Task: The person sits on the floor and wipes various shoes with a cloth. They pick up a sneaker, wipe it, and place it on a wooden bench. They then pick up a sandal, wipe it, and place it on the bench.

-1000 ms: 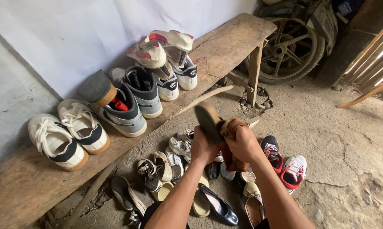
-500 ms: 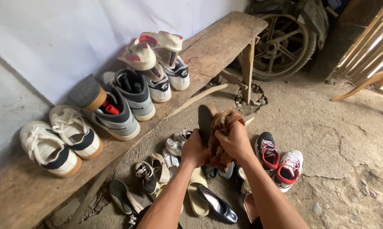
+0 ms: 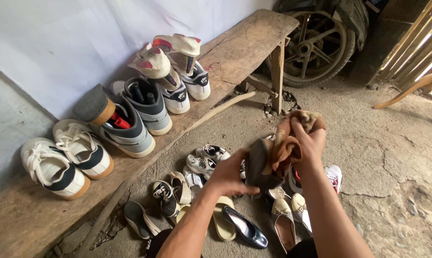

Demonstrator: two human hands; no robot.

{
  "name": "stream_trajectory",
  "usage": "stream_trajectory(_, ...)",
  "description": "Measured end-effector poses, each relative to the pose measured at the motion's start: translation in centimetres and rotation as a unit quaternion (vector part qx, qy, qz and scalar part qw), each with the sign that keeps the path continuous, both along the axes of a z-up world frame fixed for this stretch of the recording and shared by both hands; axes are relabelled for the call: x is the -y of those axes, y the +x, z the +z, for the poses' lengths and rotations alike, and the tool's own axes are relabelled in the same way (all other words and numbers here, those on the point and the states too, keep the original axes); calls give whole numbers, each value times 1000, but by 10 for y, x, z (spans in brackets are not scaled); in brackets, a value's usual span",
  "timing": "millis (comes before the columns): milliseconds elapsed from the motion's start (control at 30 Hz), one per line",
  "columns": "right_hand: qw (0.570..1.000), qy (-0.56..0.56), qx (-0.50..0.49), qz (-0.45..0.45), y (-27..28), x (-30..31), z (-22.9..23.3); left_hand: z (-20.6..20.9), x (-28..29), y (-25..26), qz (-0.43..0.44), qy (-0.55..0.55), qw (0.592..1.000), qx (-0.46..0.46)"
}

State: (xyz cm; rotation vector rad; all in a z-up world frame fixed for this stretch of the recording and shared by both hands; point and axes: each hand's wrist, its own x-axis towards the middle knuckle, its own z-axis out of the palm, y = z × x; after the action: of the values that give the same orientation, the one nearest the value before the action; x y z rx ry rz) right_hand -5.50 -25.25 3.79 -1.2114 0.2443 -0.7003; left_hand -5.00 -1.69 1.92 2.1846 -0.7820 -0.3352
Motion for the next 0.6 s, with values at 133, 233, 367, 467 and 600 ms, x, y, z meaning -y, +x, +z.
stream_trajectory(133, 990, -21, -125, 63, -6, -7, 12, 1, -10, 15, 112, -82, 988, 72)
stream_trajectory(233, 957, -179, -149, 171, -16, -29, 24, 3, -23, 20, 173, -129, 944, 248)
stream_trajectory(367, 857, -414, -249, 180, -21, -53, 46, 7, -36, 21, 214, -52, 926, 305)
stream_trajectory(467, 800, -487, -298, 187, -21, -61, 53, 11, -47, 19, 214, -5, 920, 327)
stream_trajectory(600, 855, -397, -223, 248, -31, -73, 50, 17, -68, 11, 195, -56, 897, 394)
